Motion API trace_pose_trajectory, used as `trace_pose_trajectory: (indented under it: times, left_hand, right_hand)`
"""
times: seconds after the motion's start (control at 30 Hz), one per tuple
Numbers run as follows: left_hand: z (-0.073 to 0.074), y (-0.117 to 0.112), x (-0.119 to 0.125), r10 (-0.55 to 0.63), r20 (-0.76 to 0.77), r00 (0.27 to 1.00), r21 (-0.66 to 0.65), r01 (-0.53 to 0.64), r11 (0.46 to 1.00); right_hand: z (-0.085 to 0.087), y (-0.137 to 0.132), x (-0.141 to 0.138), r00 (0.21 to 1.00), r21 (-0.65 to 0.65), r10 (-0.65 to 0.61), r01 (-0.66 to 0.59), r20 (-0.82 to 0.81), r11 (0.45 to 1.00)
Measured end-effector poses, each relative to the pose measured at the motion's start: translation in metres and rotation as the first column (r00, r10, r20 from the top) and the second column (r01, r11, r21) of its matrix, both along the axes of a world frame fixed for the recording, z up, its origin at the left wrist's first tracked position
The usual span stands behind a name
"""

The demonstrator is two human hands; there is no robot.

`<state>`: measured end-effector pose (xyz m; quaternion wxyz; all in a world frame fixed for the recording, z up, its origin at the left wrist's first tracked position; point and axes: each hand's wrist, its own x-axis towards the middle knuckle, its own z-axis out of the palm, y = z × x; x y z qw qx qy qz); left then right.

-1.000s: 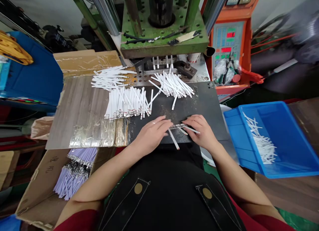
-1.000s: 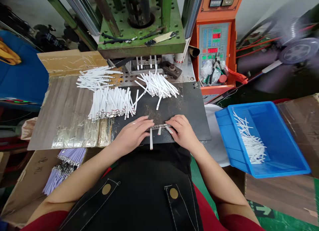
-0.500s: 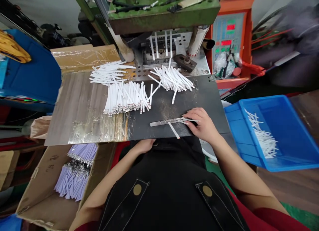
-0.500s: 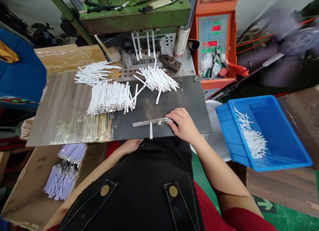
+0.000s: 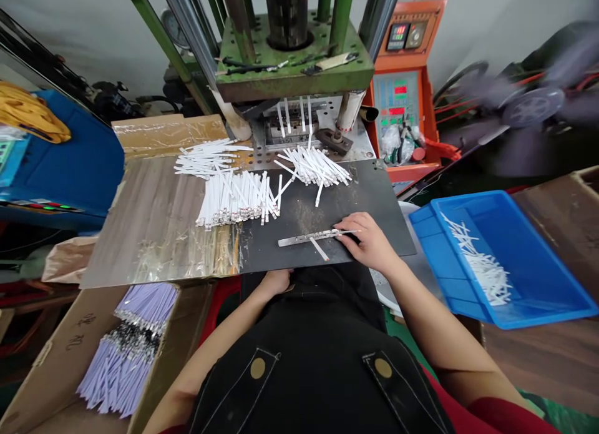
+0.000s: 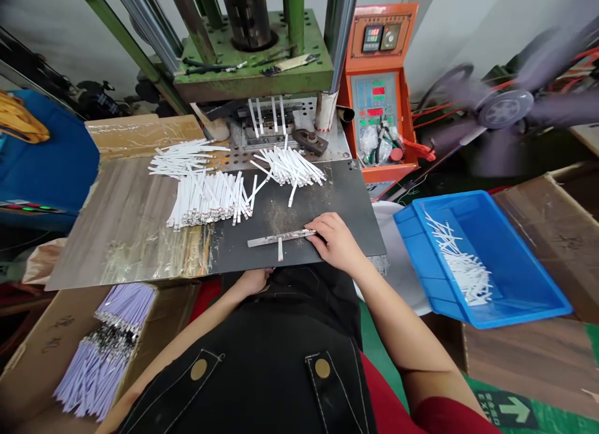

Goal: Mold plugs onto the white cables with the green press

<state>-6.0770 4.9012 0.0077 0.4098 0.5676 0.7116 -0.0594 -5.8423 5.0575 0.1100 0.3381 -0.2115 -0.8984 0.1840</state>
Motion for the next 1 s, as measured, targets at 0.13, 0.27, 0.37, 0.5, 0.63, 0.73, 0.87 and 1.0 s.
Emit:
trace_pose_trajectory:
  times: [0.13,0.27,0.37,0.5,0.63,0.73,0.87,1.0]
  left_hand:
    - [0.009,-0.011,-0.001,0.053,-0.049,0.997,0.029,-0.051,0.998]
    - [0.048,-0.046,-0.018,0.032,-0.069,0.997,0.070,-0.027,0.997]
    - [0.106,-0.072,-0.040,-0.069,0.042,0.997,0.258,0.056,0.965]
    - [0.170,-0.055,-0.045,-0.047,0.292,0.955,0.688,-0.176,0.704]
    - [0.163,0.007,-0.018,-0.076,0.334,0.939,0.885,-0.285,0.369]
    - [0.143,0.036,-0.006,-0.160,0.218,0.963,0.909,-0.141,0.391]
    - [0.143,0.041,-0.010,-0.211,0.134,0.968,0.842,0.002,0.539]
    - [0.154,0.042,-0.010,-0.223,0.010,0.975,0.765,0.136,0.630]
  right_hand:
    - [0.001,0.000,0.000,1.000,-0.006,0.005,-0.005,0.006,1.000]
    - [0.003,0.000,0.001,1.000,-0.021,0.006,-0.006,0.022,1.000]
    - [0.003,0.001,0.002,0.999,-0.033,0.007,-0.006,0.034,0.999]
    - [0.004,0.001,0.002,1.000,-0.047,0.012,-0.011,0.029,0.999]
    - [0.006,0.001,0.002,0.999,-0.068,0.019,-0.017,0.034,0.998]
    - [0.006,0.001,0.003,1.000,-0.071,0.014,-0.012,0.027,0.997]
    - [0.004,0.001,0.001,1.000,-0.089,0.009,-0.007,0.028,0.996]
    - [0.006,-0.002,-0.001,0.999,-0.121,0.011,-0.006,0.040,0.993]
